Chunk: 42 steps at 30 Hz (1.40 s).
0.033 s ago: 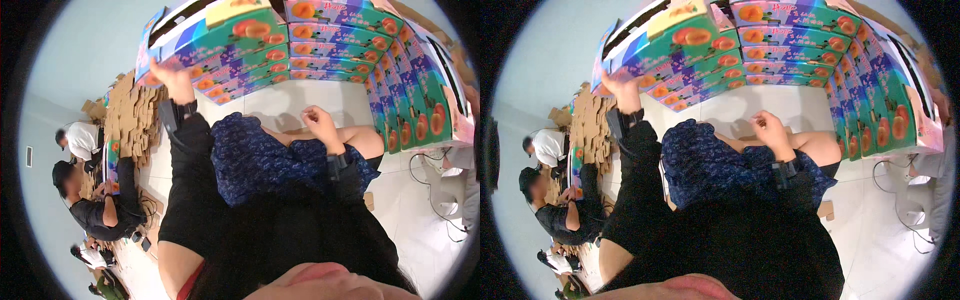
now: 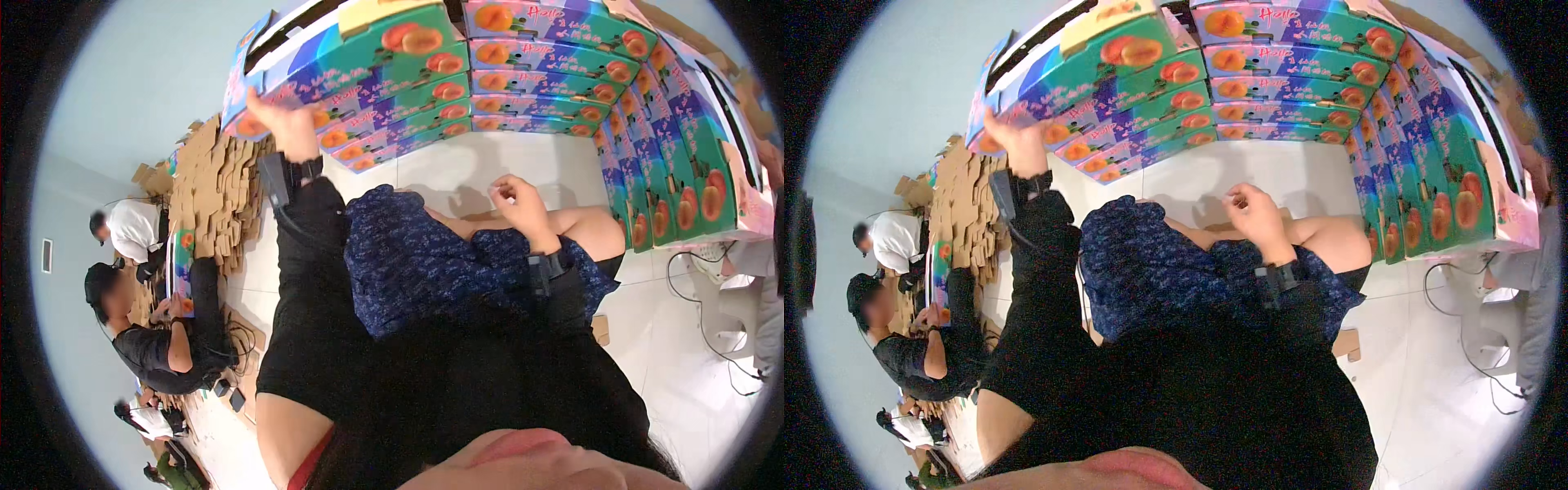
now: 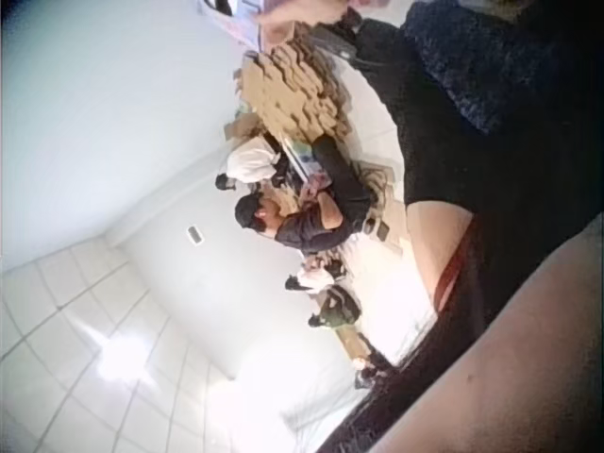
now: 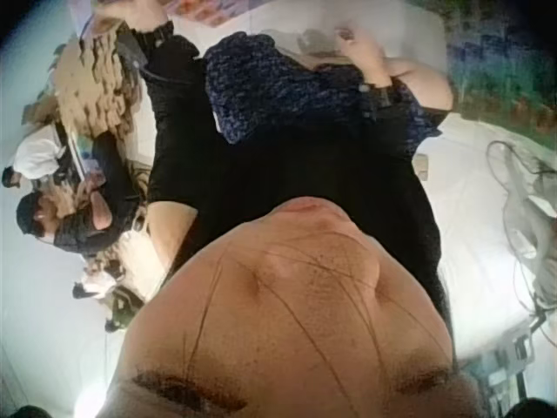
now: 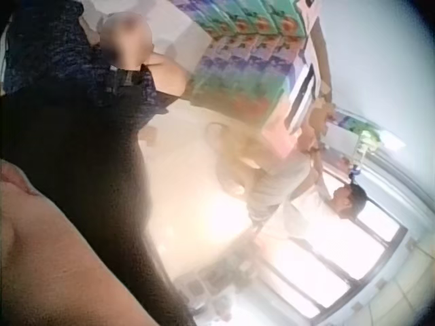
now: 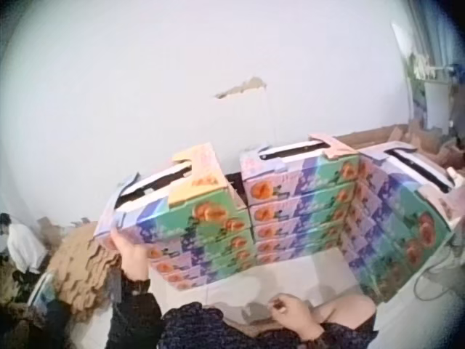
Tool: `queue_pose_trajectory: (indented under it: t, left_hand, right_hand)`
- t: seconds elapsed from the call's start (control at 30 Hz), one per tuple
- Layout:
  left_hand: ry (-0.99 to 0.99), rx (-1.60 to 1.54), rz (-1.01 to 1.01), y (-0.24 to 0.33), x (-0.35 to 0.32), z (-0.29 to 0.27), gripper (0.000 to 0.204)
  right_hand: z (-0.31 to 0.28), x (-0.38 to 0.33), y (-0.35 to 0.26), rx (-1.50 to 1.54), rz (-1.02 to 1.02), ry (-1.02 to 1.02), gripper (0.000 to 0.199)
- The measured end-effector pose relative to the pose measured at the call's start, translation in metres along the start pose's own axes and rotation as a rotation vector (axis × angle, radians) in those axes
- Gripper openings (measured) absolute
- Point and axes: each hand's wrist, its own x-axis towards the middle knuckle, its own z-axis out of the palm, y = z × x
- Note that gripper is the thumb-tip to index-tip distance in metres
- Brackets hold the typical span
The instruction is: The person is sitting on the floor folding and stacking cardboard fruit boxes.
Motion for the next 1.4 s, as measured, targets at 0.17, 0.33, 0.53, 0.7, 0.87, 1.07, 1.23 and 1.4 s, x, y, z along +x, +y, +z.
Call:
queue_pose_trajectory:
  t: [0.17,0.33,0.53,0.7,0.87,1.07,1.23,1.4]
  left_hand:
    - [-0.135,0.532,0.375,-0.026,0.022,0.034,0.085]
    - [0.337,-0.057,-0.471,-0.025,0.049,0.083,0.068]
    - [0.237,0.011,-0.673,-0.03,0.04,0.067,0.075]
    - [0.304,-0.009,-1.063,-0.008,0.031,0.049,0.105]
    - [-0.398,0.274,-1.124,-0.001,0.039,-0.022,0.105]
    - [-0.737,0.014,-1.235,-0.055,-0.02,-0.041,0.056]
    - [-0.725,0.072,-1.278,-0.108,-0.117,0.026,0.047]
    - [-0.81,0.193,-1.344,-0.177,-0.212,0.025,0.044]
  right_hand:
    - [0.002,-0.003,-0.01,-0.089,-0.141,0.006,0.018]
    - [0.001,-0.004,-0.012,-0.042,-0.16,-0.022,0.016]
    - [0.005,-0.004,-0.013,-0.061,-0.168,-0.107,0.017]
    - [0.006,-0.009,-0.01,-0.085,-0.144,-0.169,0.017]
    - [0.01,-0.012,-0.017,-0.135,-0.142,-0.237,0.017]
    - [0.016,-0.012,-0.031,-0.09,-0.26,-0.171,0.014]
    - [0.023,-0.007,-0.022,-0.06,-0.219,-0.052,0.012]
    - [0.026,-0.006,-0.014,-0.036,-0.187,-0.02,0.018]
